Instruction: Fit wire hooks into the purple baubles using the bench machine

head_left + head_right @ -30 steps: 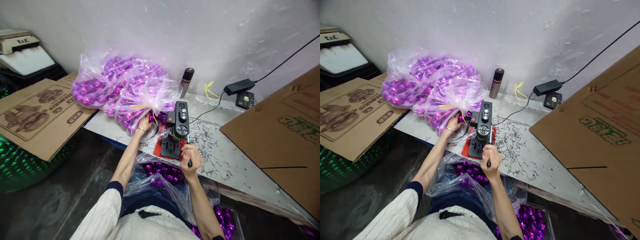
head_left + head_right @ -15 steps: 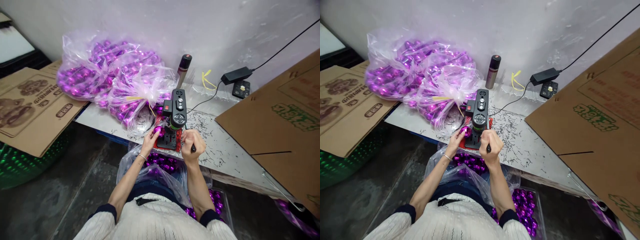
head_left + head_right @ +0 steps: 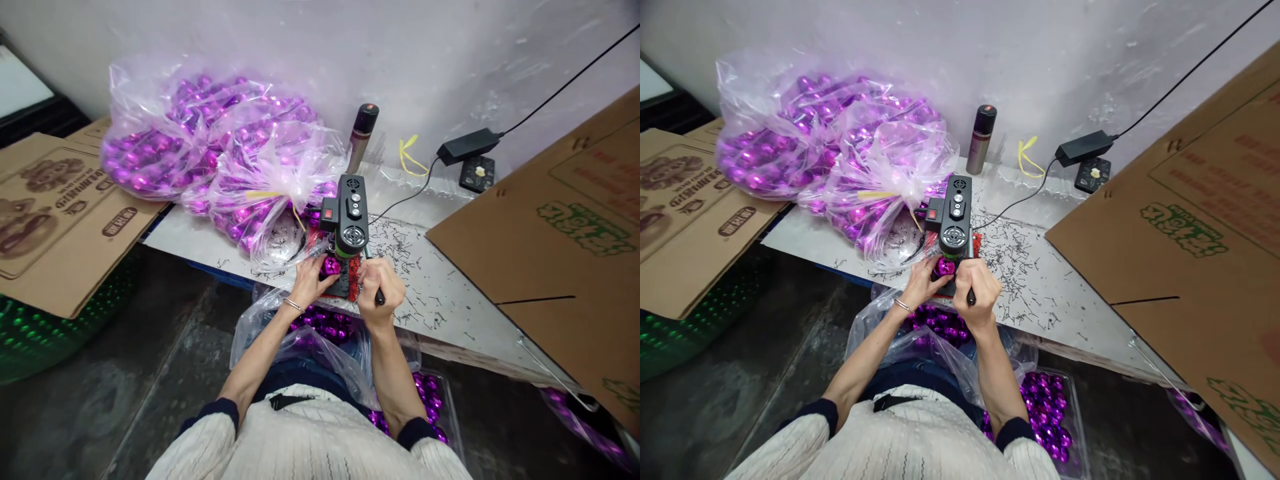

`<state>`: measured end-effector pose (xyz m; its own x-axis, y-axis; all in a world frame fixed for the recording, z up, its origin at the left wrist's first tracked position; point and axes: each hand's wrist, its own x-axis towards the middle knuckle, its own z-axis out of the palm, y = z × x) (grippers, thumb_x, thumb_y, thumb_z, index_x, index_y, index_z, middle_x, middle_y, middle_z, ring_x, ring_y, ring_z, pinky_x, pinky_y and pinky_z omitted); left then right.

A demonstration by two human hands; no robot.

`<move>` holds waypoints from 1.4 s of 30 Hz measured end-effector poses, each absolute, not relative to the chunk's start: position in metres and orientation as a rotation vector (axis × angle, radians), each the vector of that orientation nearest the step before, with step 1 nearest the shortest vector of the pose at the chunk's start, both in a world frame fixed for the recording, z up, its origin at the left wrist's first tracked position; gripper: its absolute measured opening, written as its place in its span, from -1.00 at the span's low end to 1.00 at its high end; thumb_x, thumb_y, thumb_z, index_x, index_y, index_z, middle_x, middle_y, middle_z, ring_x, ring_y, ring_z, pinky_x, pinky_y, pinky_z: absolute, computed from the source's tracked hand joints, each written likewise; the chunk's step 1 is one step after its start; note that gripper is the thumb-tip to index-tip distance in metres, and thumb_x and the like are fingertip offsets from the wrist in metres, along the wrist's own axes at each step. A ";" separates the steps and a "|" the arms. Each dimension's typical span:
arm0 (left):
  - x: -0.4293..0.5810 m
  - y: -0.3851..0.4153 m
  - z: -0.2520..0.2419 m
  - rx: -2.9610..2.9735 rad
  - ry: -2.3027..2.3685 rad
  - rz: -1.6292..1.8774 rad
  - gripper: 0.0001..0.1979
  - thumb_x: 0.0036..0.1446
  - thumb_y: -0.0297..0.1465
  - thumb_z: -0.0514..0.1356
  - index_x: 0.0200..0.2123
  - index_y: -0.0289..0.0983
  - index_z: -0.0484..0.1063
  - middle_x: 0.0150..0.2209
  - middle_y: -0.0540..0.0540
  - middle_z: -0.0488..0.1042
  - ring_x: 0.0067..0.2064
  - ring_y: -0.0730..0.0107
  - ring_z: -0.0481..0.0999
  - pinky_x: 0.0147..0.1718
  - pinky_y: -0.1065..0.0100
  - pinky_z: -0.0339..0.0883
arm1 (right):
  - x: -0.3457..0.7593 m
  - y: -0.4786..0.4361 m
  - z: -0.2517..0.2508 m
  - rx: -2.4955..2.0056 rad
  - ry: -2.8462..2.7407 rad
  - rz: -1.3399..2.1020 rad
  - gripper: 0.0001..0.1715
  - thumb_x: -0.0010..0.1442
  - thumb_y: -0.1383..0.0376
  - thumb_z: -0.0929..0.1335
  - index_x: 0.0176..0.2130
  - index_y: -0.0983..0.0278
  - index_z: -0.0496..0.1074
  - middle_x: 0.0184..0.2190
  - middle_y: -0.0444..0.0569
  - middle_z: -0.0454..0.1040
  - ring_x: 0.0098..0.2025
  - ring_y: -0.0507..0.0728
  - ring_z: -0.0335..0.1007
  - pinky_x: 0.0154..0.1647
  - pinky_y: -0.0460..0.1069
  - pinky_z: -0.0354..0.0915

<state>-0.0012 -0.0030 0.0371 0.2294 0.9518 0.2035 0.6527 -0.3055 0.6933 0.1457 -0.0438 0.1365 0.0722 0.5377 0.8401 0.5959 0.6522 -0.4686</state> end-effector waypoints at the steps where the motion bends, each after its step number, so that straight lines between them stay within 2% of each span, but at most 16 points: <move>1: 0.001 -0.002 0.034 2.047 1.453 0.856 -0.37 0.17 -0.11 0.35 0.21 -0.28 0.37 0.05 -0.31 0.53 0.14 -0.07 0.50 0.15 -0.04 0.31 | 0.146 -0.044 0.136 -0.967 -1.581 -0.052 -0.71 0.33 0.44 0.20 -0.42 0.20 0.27 -0.51 -0.11 0.38 -0.43 0.05 0.35 -0.38 -0.01 0.24; 8: 0.013 -0.002 0.007 1.852 1.338 1.123 -0.34 0.15 -0.12 0.36 0.26 -0.19 0.32 0.19 -0.26 0.46 0.23 0.01 0.43 0.21 0.03 0.25 | 0.147 -0.047 0.135 -0.994 -1.594 -0.062 -0.72 0.32 0.43 0.21 -0.41 0.20 0.31 -0.50 -0.10 0.42 -0.42 0.06 0.38 -0.37 0.00 0.27; 13: 0.012 -0.005 0.001 1.788 1.342 1.145 -0.35 0.13 -0.09 0.36 0.21 -0.22 0.35 0.15 -0.27 0.51 0.14 0.01 0.51 0.16 0.03 0.29 | 0.146 -0.049 0.120 -0.973 -1.610 -0.092 -0.73 0.31 0.45 0.21 -0.40 0.20 0.30 -0.48 -0.11 0.42 -0.41 0.05 0.39 -0.40 -0.03 0.27; 17: 0.012 -0.006 0.003 1.791 1.341 1.152 -0.38 0.15 -0.09 0.35 0.20 -0.22 0.37 0.13 -0.26 0.52 0.15 0.02 0.50 0.16 0.04 0.30 | 0.144 -0.047 0.094 -0.929 -1.566 -0.121 -0.73 0.36 0.37 0.19 -0.39 0.21 0.29 -0.46 -0.10 0.41 -0.44 0.03 0.35 -0.41 -0.04 0.27; 22: 0.012 -0.006 0.003 1.796 1.341 1.145 -0.38 0.14 -0.10 0.36 0.19 -0.22 0.38 0.10 -0.26 0.54 0.14 0.01 0.52 0.16 0.02 0.31 | 0.141 -0.041 0.071 -0.889 -1.495 -0.144 -0.70 0.40 0.29 0.18 -0.39 0.20 0.28 -0.45 -0.10 0.41 -0.44 0.04 0.32 -0.34 0.01 0.30; 29: 0.012 -0.006 0.003 1.777 1.342 1.154 -0.40 0.13 -0.11 0.37 0.18 -0.22 0.38 0.11 -0.26 0.53 0.15 0.00 0.51 0.17 0.02 0.31 | 0.141 -0.038 0.060 -0.868 -1.540 -0.215 -0.69 0.41 0.29 0.14 -0.38 0.18 0.26 -0.47 -0.12 0.39 -0.46 0.05 0.32 -0.34 0.02 0.28; 33: 0.014 -0.003 0.001 1.760 1.331 1.170 -0.40 0.13 -0.10 0.37 0.18 -0.21 0.38 0.10 -0.26 0.54 0.14 0.02 0.52 0.17 0.01 0.31 | 0.142 -0.040 0.069 -0.858 -1.583 -0.208 -0.70 0.38 0.34 0.16 -0.40 0.19 0.28 -0.46 -0.11 0.40 -0.46 0.05 0.32 -0.38 0.01 0.26; 37: 0.011 -0.010 0.003 1.836 1.295 1.235 -0.38 0.17 -0.10 0.34 0.22 -0.22 0.34 0.12 -0.28 0.53 0.15 0.01 0.52 0.17 -0.03 0.33 | 0.142 -0.045 0.104 -0.984 -1.479 -0.082 -0.67 0.35 0.39 0.17 -0.45 0.19 0.27 -0.50 -0.11 0.38 -0.44 0.06 0.35 -0.39 0.01 0.24; 42: -0.010 -0.064 -0.008 2.319 1.048 1.251 -0.39 0.26 -0.25 0.27 0.33 -0.16 0.22 0.21 -0.32 0.45 0.23 0.03 0.47 0.20 -0.06 0.34 | 0.141 -0.047 0.130 -1.016 -1.472 -0.022 -0.68 0.34 0.42 0.21 -0.45 0.20 0.27 -0.50 -0.11 0.39 -0.43 0.06 0.37 -0.40 0.00 0.22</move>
<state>-0.0101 -0.0642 -0.0083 0.3531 0.7233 0.5934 0.4575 -0.6867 0.5649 0.1412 -0.0466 0.1299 0.1758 0.5567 0.8119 0.5809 0.6072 -0.5421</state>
